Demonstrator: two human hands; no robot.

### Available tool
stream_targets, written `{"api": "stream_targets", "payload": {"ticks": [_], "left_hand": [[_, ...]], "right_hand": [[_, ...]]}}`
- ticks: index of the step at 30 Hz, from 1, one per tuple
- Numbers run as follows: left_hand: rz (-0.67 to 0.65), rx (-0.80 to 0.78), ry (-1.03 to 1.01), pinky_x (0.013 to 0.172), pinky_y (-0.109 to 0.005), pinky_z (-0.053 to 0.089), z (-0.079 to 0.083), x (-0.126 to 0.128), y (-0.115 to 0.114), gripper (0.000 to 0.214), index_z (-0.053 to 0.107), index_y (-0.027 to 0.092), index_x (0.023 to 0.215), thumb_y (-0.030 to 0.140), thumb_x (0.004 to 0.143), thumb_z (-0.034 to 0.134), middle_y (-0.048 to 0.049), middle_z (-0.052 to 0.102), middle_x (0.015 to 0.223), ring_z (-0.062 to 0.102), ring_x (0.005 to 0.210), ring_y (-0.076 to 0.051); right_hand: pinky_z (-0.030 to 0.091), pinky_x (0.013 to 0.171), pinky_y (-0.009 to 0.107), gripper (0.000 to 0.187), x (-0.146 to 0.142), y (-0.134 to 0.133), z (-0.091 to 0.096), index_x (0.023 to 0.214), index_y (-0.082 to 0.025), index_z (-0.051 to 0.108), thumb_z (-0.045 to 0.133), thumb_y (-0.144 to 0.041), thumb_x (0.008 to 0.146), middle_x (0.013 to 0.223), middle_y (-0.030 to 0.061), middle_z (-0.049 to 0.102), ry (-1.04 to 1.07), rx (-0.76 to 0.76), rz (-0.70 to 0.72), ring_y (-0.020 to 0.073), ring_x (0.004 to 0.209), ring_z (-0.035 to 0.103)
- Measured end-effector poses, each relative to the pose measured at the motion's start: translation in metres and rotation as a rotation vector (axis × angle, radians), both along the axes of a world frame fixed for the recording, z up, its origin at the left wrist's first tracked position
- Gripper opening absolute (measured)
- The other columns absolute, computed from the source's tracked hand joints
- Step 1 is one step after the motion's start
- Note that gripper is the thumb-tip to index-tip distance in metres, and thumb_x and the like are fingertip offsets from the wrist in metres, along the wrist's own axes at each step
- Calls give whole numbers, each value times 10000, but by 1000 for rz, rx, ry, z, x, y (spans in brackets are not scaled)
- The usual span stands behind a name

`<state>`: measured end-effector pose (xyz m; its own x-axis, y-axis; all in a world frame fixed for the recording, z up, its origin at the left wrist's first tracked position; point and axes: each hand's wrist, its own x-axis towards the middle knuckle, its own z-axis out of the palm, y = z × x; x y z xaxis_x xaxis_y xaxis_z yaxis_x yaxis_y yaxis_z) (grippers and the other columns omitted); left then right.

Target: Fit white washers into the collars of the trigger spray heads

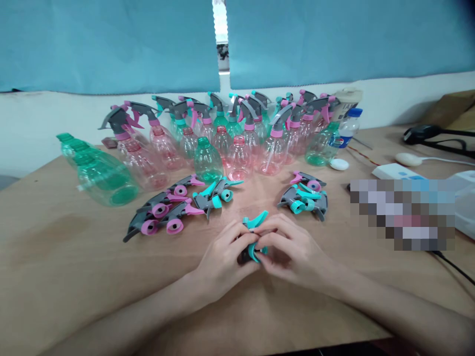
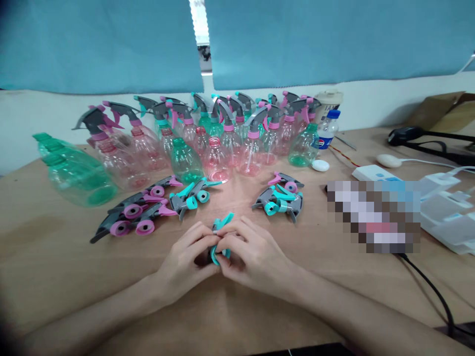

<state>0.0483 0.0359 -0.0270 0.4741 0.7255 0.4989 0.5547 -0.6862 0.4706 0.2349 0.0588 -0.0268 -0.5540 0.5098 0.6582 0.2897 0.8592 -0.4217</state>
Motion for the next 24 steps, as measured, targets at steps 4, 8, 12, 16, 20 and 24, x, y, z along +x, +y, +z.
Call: {"api": "stream_targets", "payload": {"ticks": [4,8,12,16,20,24], "left_hand": [[7,1,-33,677,-283,499,0,-1,0,148,619,151,960,232,839,640,-50,593,847,566,784,-171],[-4,3,-49,707,-295,504,1,-1,1,255,625,167,982,331,799,695,-48,615,872,569,808,-176],[-6,-23,-72,757,-307,498,2,-2,3,308,614,188,1030,295,768,734,-38,648,921,577,849,-179],[121,-117,-50,740,-307,492,5,-3,8,276,620,211,1051,281,797,701,-29,661,915,588,829,-181],[325,-281,-132,587,-252,480,7,0,19,296,624,222,1067,320,795,688,-19,654,928,578,648,-136],[385,-282,-189,616,-265,492,8,11,44,292,608,210,1078,315,811,662,-23,659,980,606,667,-143]], "right_hand": [[537,745,337,78,-1,0,-2,897,-204,592,588,-169,827,943,66,615,59,-80,-15,187,899,606],[541,746,326,69,3,2,-2,892,-209,571,588,-165,841,909,44,630,116,-166,9,171,863,625],[538,690,314,77,6,1,1,919,-196,566,576,-163,850,854,33,642,146,-240,-47,159,769,627],[533,638,293,82,8,2,5,948,-195,541,551,-194,867,875,37,614,220,-363,-164,140,700,613],[532,653,293,82,8,4,7,925,-208,504,555,-208,860,904,34,592,305,-439,-226,132,699,610],[520,657,287,76,8,4,6,912,-208,498,536,-177,854,894,32,583,297,-408,-182,143,747,603]]}}
